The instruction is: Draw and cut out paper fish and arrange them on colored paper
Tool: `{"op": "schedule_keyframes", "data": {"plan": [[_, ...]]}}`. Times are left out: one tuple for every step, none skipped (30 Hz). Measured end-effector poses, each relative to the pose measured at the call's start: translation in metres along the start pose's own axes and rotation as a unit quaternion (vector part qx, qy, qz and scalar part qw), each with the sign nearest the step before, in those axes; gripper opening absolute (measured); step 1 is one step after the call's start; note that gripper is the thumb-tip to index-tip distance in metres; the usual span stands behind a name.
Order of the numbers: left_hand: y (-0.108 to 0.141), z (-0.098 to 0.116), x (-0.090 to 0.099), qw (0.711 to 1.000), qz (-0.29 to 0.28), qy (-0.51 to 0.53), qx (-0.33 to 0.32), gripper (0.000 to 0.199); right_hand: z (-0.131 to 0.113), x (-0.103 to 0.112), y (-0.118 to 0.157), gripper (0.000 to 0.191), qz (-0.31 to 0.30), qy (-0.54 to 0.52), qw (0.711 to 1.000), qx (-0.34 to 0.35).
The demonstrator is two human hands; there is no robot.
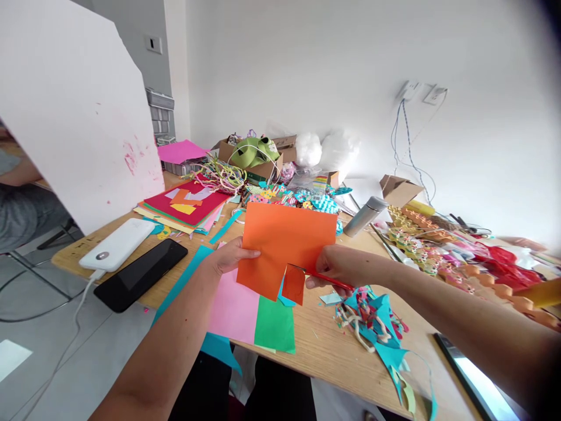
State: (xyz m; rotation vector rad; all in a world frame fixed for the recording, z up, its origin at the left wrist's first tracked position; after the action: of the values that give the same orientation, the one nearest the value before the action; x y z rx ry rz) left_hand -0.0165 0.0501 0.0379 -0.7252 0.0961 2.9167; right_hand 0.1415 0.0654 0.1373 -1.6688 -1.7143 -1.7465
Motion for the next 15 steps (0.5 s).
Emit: {"op": "schedule_keyframes", "data": {"plan": [[0.0002, 0.0002, -0.0001, 1.0, 0.003, 0.0, 0.0, 0.04, 0.0, 0.0004, -0.0003, 0.067, 0.002, 0.003, 1.0, 0.001], [0.0005, 0.0006, 0.0, 1.0, 0.007, 0.001, 0.001, 0.039, 0.0, 0.001, -0.0006, 0.066, 0.004, 0.006, 1.0, 0.002], [0.0008, 0.0012, 0.0001, 1.0, 0.011, 0.003, 0.001, 0.039, -0.0001, 0.0015, -0.0008, 0.066, 0.006, 0.009, 1.0, 0.003], [0.0011, 0.0019, 0.0, 1.0, 0.016, 0.007, 0.001, 0.039, 0.0002, 0.0021, -0.0009, 0.065, 0.009, 0.012, 1.0, 0.002], [0.0015, 0.0027, -0.0002, 1.0, 0.018, 0.01, 0.0, 0.04, 0.0006, 0.0025, -0.001, 0.065, 0.01, 0.014, 1.0, 0.0], [0.0019, 0.0035, -0.0008, 1.0, 0.019, 0.013, 0.0, 0.04, 0.0011, 0.0026, -0.001, 0.065, 0.011, 0.016, 1.0, -0.003], [0.0022, 0.0039, -0.0013, 1.0, 0.019, 0.016, -0.001, 0.04, 0.0011, 0.0028, -0.001, 0.065, 0.013, 0.016, 1.0, -0.003], [0.0023, 0.0042, -0.0019, 1.0, 0.018, 0.016, -0.001, 0.04, 0.0009, 0.0026, -0.0012, 0.065, 0.014, 0.015, 1.0, -0.001], [0.0023, 0.0044, -0.0025, 1.0, 0.015, 0.014, -0.002, 0.04, 0.0007, 0.002, -0.0013, 0.065, 0.012, 0.013, 1.0, 0.0], [0.0021, 0.0046, -0.0033, 1.0, 0.01, 0.011, -0.004, 0.039, 0.0005, 0.0013, -0.0016, 0.066, 0.011, 0.012, 1.0, 0.003], [0.0018, 0.0048, -0.0042, 1.0, 0.004, 0.008, -0.008, 0.037, 0.0006, 0.0006, -0.0019, 0.066, 0.009, 0.009, 1.0, 0.005], [0.0014, 0.0051, -0.0051, 1.0, -0.003, 0.005, -0.012, 0.036, 0.0012, -0.0002, -0.0023, 0.066, 0.007, 0.006, 1.0, 0.004], [0.001, 0.0053, -0.0058, 1.0, -0.009, 0.003, -0.016, 0.035, 0.002, -0.0008, -0.0028, 0.065, 0.006, 0.003, 1.0, 0.003], [0.0005, 0.0052, -0.006, 1.0, -0.013, 0.002, -0.017, 0.035, 0.0026, -0.0011, -0.0033, 0.065, 0.006, 0.003, 1.0, 0.003], [0.0001, 0.0048, -0.0055, 1.0, -0.012, 0.002, -0.016, 0.036, 0.0027, -0.0011, -0.0037, 0.065, 0.007, 0.004, 1.0, 0.004]]}}
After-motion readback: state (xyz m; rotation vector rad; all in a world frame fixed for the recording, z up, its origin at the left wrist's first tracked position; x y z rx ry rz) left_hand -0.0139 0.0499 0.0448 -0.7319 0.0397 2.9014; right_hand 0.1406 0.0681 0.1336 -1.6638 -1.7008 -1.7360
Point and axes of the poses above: each hand's wrist, its own y-axis away from the middle knuckle, its own x-axis out of the back of the hand, z = x × y, the point moved 10 cm from there along -y, towards the middle knuckle, and after that the axes turned 7 degrees about x, right-handed, at the moved point
